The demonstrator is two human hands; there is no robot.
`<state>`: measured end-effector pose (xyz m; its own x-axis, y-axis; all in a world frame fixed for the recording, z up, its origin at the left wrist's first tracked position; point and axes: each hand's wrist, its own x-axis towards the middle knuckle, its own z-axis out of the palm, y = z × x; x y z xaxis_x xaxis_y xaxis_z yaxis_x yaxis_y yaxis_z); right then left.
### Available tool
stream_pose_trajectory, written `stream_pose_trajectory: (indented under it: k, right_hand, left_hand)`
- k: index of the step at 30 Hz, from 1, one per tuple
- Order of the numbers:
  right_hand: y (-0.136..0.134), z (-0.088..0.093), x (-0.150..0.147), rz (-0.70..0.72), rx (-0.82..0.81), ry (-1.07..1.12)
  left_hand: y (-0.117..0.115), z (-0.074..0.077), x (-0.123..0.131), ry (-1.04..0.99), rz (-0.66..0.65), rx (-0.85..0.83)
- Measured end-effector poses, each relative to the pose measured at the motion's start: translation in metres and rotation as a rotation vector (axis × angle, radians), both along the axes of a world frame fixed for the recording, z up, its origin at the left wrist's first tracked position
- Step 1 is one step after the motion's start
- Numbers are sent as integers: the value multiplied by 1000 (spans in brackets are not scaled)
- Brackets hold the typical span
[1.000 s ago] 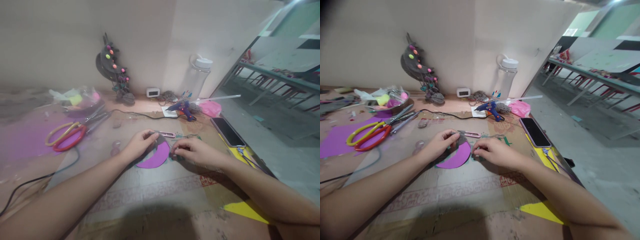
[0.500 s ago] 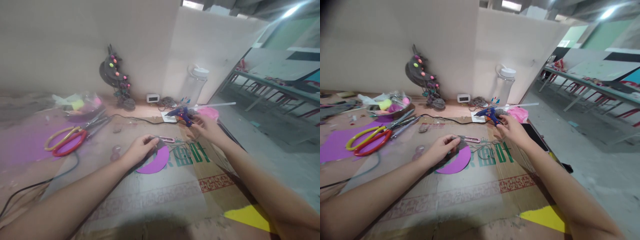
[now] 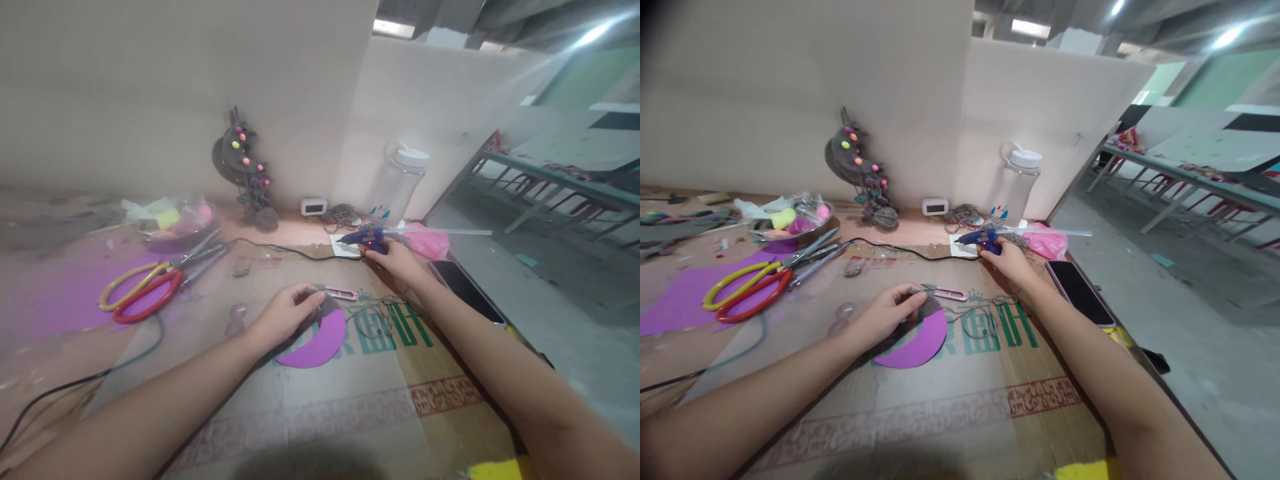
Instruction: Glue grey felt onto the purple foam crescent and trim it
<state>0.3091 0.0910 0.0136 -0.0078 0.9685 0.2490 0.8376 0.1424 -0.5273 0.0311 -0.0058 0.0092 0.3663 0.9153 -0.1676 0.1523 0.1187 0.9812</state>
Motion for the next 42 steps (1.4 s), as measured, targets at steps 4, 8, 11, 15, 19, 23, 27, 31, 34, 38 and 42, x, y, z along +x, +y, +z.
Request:
stream_pose_trajectory:
  k: [4, 8, 11, 15, 19, 23, 27, 31, 34, 38, 42]
  right_hand:
    - [-5, 9, 3, -72, 32, 18]
    - [-28, 28, -1, -102, 26, 69]
    - [-59, 34, -9, -44, -35, 125]
    - [-104, 27, -19, 74, -131, 250]
    - [-129, 15, -24, 72, -216, 183]
    - [-131, 9, -27, 210, -179, 260]
    - [-129, 7, -25, 224, -203, 272]
    - [-132, 2, -23, 201, -256, 298]
    - [-133, 0, -22, 238, -265, 308]
    - [-132, -1, -22, 249, -288, 307]
    - [-131, -2, -22, 231, -262, 277]
  left_hand:
    - [0, 4, 1, -5, 17, 14]
    - [-1, 0, -1, 14, 11, 4]
    - [-2, -4, -2, 26, 6, -18]
    - [-1, -6, -4, 41, -2, 57]
    - [0, -5, -5, 76, 24, 142]
    - [-1, -4, -6, 100, 51, 190]
    - [-2, -1, -6, 143, 73, 174]
    - [-2, -1, -6, 158, 94, 179]
    - [-1, -3, -6, 141, 95, 185]
    - [-1, -3, -7, 128, 100, 186]
    - [-1, -2, -7, 124, 96, 192]
